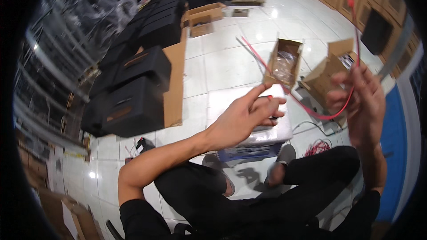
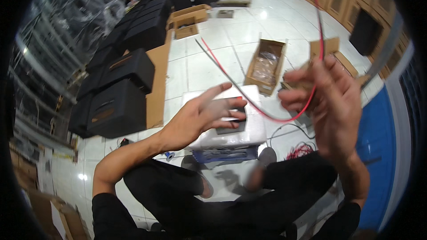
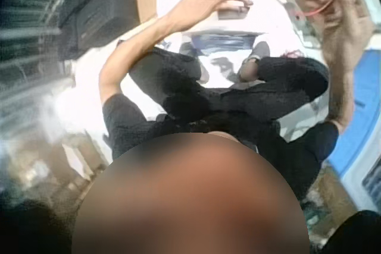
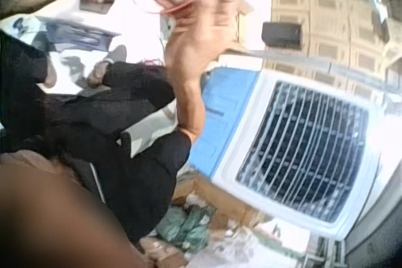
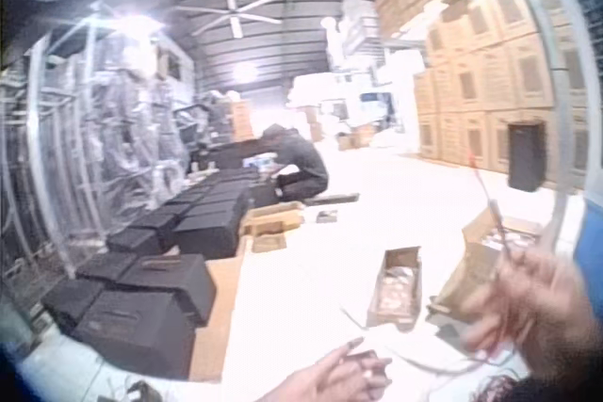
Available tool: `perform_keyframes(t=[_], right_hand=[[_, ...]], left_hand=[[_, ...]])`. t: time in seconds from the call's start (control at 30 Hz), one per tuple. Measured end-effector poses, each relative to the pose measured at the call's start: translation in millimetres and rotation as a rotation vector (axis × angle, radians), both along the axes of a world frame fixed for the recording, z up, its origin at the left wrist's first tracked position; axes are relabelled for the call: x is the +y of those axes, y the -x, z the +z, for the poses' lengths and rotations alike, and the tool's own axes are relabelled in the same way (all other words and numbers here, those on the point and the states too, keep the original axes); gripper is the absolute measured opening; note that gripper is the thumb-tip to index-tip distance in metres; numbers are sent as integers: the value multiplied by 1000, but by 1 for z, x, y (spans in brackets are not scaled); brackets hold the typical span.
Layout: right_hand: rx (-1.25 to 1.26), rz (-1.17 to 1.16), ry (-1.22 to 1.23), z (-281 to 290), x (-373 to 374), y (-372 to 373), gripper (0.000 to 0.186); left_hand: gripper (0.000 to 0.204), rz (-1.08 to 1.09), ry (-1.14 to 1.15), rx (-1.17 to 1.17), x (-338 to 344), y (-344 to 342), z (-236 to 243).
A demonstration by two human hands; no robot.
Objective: The person sits on the floor and uses a soldering iron to attach red and black wires to the terminals of a small black electronic box. They then use a soldering iron to attach wires to a second similar box.
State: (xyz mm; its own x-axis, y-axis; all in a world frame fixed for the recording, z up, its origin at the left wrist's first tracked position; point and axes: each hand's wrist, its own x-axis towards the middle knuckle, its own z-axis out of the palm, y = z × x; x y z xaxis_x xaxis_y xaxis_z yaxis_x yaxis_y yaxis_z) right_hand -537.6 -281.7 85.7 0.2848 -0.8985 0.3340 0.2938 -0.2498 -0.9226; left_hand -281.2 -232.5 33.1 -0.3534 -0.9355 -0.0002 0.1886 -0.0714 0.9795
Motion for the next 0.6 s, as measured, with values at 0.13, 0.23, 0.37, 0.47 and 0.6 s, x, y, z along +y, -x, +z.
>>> perform_keyframes(t=[0.13, 0.23, 0.37, 0.47, 0.6], right_hand=[[244, 271, -390, -33, 27, -35, 32], [417, 422, -641, -59, 43, -37, 28], [547, 633, -824, -80, 54, -33, 32], [780, 857, -811, -78, 57, -31, 32], [972, 925, -442, -59, 43, -31, 29]], left_hand=[[48, 322, -3, 203, -4, -24, 0], [43, 354, -122, 61, 2, -39, -1], [39, 298, -236, 198, 18, -36, -8], [44, 259, -401, 154, 21, -37, -8], [43, 257, -511, 73, 20, -31, -12]])
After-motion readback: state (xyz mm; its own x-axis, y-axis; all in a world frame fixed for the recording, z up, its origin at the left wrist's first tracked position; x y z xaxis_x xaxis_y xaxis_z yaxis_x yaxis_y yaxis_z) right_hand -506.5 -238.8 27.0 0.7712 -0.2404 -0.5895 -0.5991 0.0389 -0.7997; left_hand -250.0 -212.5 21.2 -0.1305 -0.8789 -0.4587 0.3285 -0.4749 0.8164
